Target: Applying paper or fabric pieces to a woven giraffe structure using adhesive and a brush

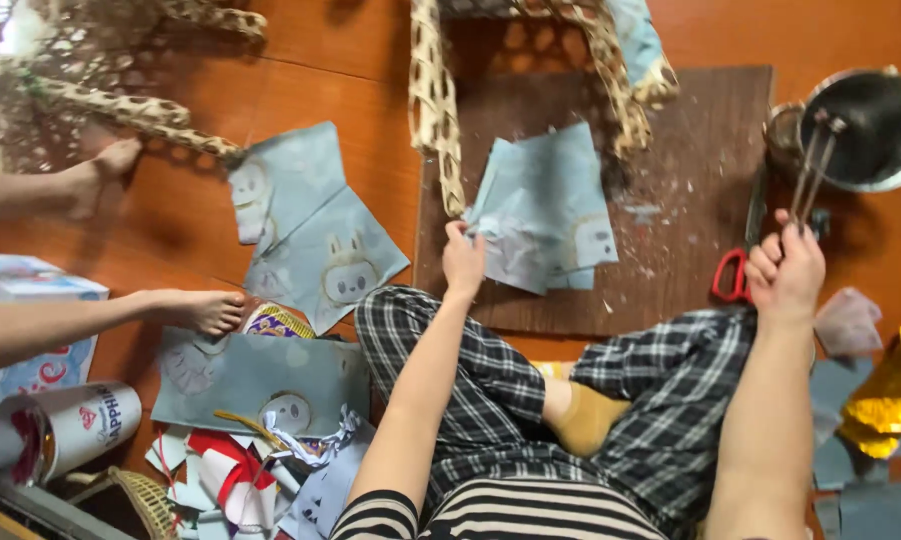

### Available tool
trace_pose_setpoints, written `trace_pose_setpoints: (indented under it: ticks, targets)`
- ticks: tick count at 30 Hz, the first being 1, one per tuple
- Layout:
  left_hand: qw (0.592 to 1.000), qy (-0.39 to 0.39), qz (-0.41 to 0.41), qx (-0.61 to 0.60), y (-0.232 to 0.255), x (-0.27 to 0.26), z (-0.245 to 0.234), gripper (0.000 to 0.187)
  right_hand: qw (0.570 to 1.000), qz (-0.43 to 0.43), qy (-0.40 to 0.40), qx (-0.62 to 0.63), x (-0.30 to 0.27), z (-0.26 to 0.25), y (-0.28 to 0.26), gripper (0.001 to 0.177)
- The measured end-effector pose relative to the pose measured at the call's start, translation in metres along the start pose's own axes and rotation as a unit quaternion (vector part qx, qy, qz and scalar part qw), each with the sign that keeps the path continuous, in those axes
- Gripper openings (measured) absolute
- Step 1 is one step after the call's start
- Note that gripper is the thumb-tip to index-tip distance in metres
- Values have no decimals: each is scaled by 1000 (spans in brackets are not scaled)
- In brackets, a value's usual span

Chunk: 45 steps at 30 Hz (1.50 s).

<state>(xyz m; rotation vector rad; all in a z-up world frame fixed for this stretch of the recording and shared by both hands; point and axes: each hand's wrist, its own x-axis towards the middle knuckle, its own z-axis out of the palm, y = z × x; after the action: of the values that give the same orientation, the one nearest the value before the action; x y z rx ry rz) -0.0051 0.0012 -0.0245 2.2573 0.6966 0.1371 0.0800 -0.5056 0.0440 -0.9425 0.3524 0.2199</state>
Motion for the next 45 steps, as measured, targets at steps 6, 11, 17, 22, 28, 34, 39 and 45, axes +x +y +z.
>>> trace_pose_setpoints:
  ticks: [6, 11, 17, 22, 28, 34, 39, 45]
  targets:
    - [997, 22, 36, -59, 16, 0, 1, 33, 999, -14, 37, 30, -2, 10, -3, 19]
    - [986, -53, 13, -156, 17, 2, 3, 29, 998, -15, 20, 51, -11, 25, -8, 22]
    - [837, -176, -185, -484, -5, 4, 53, 22, 997, 22, -37, 69, -30, 45, -16, 23]
    - [763, -178, -271, -560, -10, -1, 85, 57, 997, -13, -79, 24, -74, 64, -10, 25]
    - [798, -107, -286, -520, 20, -11, 75, 60, 938, 51, -57, -337, -103, 65, 81, 53]
    - [882, -113, -243, -389, -39, -2, 122, 51, 394, -194, -122, -890, -74, 144, 169, 75]
    - [882, -108, -260, -379, -36, -6, 118, 55, 478, -188, -113, -850, 19, 190, 203, 76]
    - [858, -126, -311, -389, -29, -9, 104, 62, 796, -72, -64, -597, -63, 224, 133, 50]
